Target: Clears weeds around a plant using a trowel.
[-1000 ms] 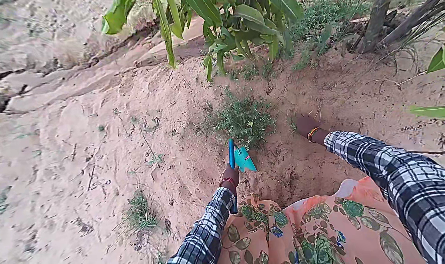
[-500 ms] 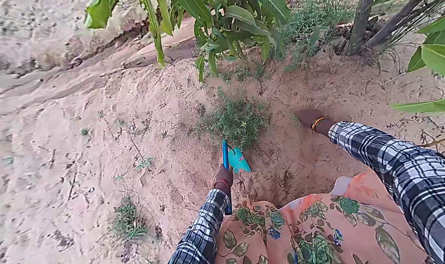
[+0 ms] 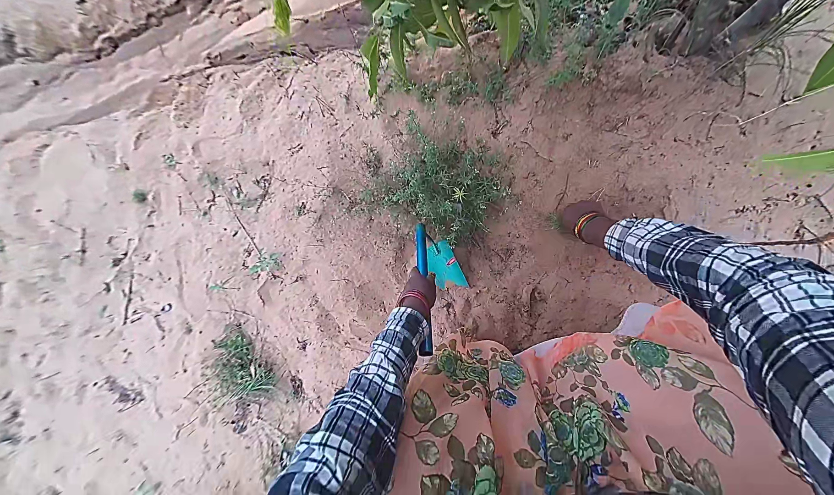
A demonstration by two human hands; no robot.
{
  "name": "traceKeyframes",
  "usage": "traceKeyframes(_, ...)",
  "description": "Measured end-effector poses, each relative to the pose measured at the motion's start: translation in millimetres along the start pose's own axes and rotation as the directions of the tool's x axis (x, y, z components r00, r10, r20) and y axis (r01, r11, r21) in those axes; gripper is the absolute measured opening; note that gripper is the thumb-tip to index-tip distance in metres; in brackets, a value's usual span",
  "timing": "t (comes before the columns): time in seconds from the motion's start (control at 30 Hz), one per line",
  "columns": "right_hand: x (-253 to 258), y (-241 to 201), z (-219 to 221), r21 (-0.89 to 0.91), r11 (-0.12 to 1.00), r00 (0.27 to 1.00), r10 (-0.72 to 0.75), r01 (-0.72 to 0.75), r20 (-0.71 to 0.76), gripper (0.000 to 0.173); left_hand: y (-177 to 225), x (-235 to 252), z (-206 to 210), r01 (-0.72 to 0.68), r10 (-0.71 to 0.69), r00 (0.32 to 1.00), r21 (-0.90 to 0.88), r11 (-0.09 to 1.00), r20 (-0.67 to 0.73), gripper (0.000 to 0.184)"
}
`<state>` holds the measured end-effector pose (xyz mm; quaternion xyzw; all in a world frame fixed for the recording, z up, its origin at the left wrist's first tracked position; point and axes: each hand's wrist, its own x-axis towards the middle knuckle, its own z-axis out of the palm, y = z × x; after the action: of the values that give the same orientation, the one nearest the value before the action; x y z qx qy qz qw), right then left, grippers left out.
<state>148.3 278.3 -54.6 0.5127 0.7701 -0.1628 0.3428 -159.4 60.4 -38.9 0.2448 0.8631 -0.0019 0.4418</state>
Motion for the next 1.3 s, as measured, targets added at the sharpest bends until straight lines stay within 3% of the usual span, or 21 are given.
traceKeyframes(0.07,-5,-12,18,-0.021,0.998,0.994,-0.056,0.058,0.091,0.024,0,2,1,-0.015,0.015,1.0,-0.006,1.0,-0.006,0.051)
traceKeyframes(0.13,-19,-31,34,-0.086,0.955,0.938,-0.257,0.283,0.231,0.03,1,0,-1,-0.031,0.031,0.999,-0.015,0.999,-0.016,0.051)
traceKeyframes(0.2,-33,-51,50,-0.06,0.926,0.911,-0.353,0.373,0.212,0.028,1,-3,0,-0.042,0.042,0.999,-0.03,0.999,-0.025,0.051)
traceKeyframes(0.27,-39,-67,53,0.006,0.954,0.95,-0.3,0.301,0.082,0.03,0,-5,-1,-0.047,0.045,0.999,-0.052,0.998,-0.022,0.052)
traceKeyframes(0.33,-19,-70,61,0.085,0.99,0.993,-0.117,0.116,0.006,0.044,5,-6,-2,-0.037,0.037,0.999,-0.074,0.997,-0.005,0.052)
traceKeyframes(0.4,-3,-75,75,0.13,0.991,0.999,-0.036,0.036,0.004,0.037,5,-5,-2,-0.041,0.042,0.999,-0.098,0.994,0.005,0.053)
traceKeyframes(0.53,-35,-106,95,0.05,0.983,0.96,-0.186,0.179,0.208,0.036,-2,-3,-5,-0.075,0.077,0.997,-0.134,0.988,0.005,0.051)
traceKeyframes(0.67,-94,-135,131,0.054,0.928,0.905,-0.372,0.369,0.206,0.027,-21,-9,-8,-0.131,0.135,0.991,-0.145,0.981,0.019,0.052)
traceKeyframes(0.73,-99,-143,131,0.085,0.923,0.913,-0.384,0.375,0.137,0.025,-38,-14,-13,-0.146,0.149,0.989,-0.141,0.979,0.016,0.052)
traceKeyframes(0.83,-89,-147,113,0.243,0.932,0.963,-0.268,0.269,-0.036,0.025,-81,-38,-44,-0.139,0.144,0.989,-0.156,0.978,0.022,0.049)
traceKeyframes(0.93,-72,-152,86,0.364,0.916,0.984,-0.176,0.17,-0.016,0.035,-144,-83,-66,-0.068,0.065,0.998,-0.241,0.968,-0.02,0.051)
traceKeyframes(1.07,-37,-168,88,0.302,0.94,0.979,-0.187,0.156,0.076,0.044,-244,-120,-38,0.063,-0.08,0.996,-0.369,0.927,-0.033,0.052)
traceKeyframes(1.13,-35,-180,95,0.276,0.949,0.974,-0.193,0.153,0.121,0.04,-281,-119,-11,0.151,-0.161,0.987,-0.399,0.904,0.009,0.048)
traceKeyframes(1.2,-48,-198,97,0.167,0.961,0.956,-0.246,0.219,0.162,0.029,-297,-113,1,0.202,-0.212,0.977,-0.408,0.89,0.02,0.048)
traceKeyframes(1.3,-71,-231,109,0.032,0.912,0.896,-0.409,0.41,0.172,0.025,-286,-110,1,0.248,-0.25,0.967,-0.351,0.903,0.042,0.049)
